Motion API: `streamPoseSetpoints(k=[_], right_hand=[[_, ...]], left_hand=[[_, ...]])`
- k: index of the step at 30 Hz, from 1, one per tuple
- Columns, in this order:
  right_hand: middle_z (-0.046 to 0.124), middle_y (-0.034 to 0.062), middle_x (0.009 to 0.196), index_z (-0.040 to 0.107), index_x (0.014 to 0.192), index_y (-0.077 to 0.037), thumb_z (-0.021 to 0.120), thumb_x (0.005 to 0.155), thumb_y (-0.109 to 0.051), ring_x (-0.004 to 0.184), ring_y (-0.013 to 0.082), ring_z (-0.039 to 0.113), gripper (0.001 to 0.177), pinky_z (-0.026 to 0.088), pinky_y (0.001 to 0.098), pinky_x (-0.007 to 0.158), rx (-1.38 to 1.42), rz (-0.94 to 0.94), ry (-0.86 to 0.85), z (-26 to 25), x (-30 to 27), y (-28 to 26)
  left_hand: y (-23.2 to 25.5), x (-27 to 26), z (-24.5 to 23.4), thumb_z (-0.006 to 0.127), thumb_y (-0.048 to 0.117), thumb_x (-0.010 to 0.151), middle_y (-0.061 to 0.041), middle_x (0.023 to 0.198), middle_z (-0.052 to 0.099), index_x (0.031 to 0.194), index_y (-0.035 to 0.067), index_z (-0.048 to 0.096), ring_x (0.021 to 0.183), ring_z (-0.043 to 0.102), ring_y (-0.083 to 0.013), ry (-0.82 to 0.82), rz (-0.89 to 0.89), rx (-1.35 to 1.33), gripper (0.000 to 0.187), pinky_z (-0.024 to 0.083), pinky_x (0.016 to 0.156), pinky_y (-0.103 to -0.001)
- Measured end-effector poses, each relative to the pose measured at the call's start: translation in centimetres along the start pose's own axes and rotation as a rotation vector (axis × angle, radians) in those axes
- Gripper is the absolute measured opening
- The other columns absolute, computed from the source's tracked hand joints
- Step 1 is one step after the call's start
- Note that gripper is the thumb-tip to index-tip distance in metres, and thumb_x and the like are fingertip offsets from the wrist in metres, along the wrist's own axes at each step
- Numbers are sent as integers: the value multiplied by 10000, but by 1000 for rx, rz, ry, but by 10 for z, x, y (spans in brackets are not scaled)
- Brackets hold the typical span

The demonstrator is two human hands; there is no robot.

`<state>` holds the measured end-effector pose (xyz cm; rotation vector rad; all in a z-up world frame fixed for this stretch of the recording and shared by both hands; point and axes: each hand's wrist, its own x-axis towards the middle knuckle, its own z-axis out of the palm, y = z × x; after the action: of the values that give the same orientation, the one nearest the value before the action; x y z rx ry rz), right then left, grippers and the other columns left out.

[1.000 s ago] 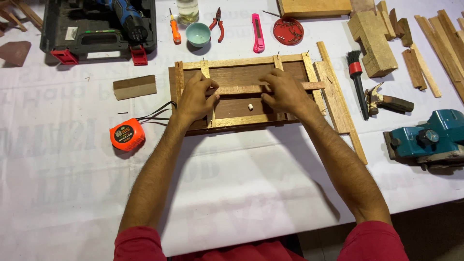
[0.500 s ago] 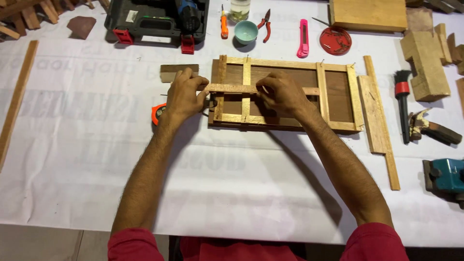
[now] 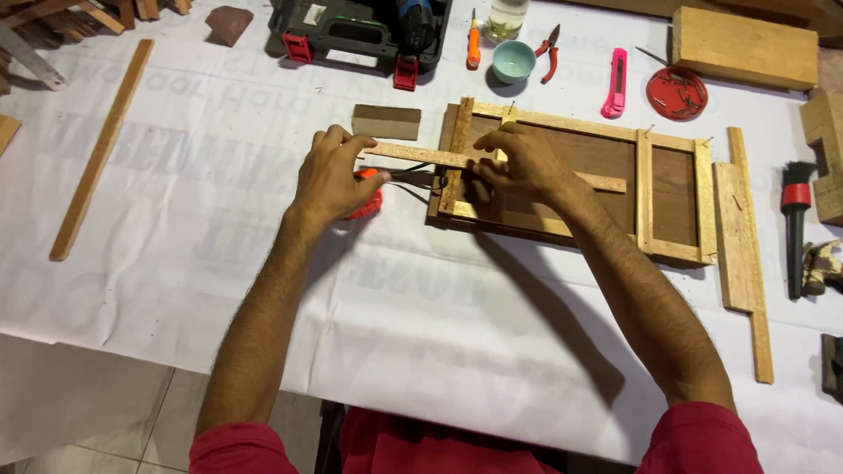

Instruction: The person assembles a wooden frame on a workbench: they sand a small block, position thin wood strips across a framed panel, hammer nails to secure them, measure the frame with a tape measure, and mark a strip. They then sort through a pile of wood strips, picking up and examining pieces.

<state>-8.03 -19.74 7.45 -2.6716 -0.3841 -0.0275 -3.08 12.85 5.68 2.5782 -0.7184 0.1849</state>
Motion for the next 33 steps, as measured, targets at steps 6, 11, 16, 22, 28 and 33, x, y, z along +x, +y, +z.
streamPoseSetpoints(k=[6,11,16,22,28,33], right_hand=[[702,128,1127,722,1188,-84,766,931,-265,941,268,713,317,614,407,804,5,-226,2,30,32,-53],[693,157,1158,697,1238,-82,776,922,-335,1012,309,701,412,604,441,857,25,-316,-2,55,41,-75],[657,240,1261,608,1359,-35,767,947,-482,1152,406,660,628,556,506,947,68,-512,139,41,35,-100],[690,216,1119,557,1356,-5,700,887,-615,1008,359,687,783,558,486,852,171,-374,-5,-16,25,-111],[718,188,978,614,1317,-86,622,945,-547,924,334,695,593,530,502,814,49,-224,-91,-80,-3,-66],[751,88,1196,632,1332,-161,645,923,-483,1096,263,712,521,545,460,958,70,-41,-237,-88,-34,16]], left_hand=[[-26,-35,6,978,557,592,-120,1170,554,1283,82,619,1139,521,-306,-148,-142,70,912,507,944,-469],[-33,-55,2,968,488,595,-108,1139,553,1227,60,643,1126,554,-289,-71,-99,-52,830,532,929,-461],[-9,-46,-14,982,448,612,-112,1081,547,1196,30,647,1039,598,-271,54,76,-193,792,573,875,-430],[56,-9,-36,1001,377,674,-116,1115,580,1205,-6,608,998,672,-227,326,368,-372,763,633,874,-351],[81,30,-32,995,318,692,-98,1097,659,1195,-21,605,942,697,-155,41,351,-735,721,640,824,-305],[63,59,16,763,181,921,-17,891,743,1102,59,730,797,713,-111,-228,123,-802,221,630,715,-271]])
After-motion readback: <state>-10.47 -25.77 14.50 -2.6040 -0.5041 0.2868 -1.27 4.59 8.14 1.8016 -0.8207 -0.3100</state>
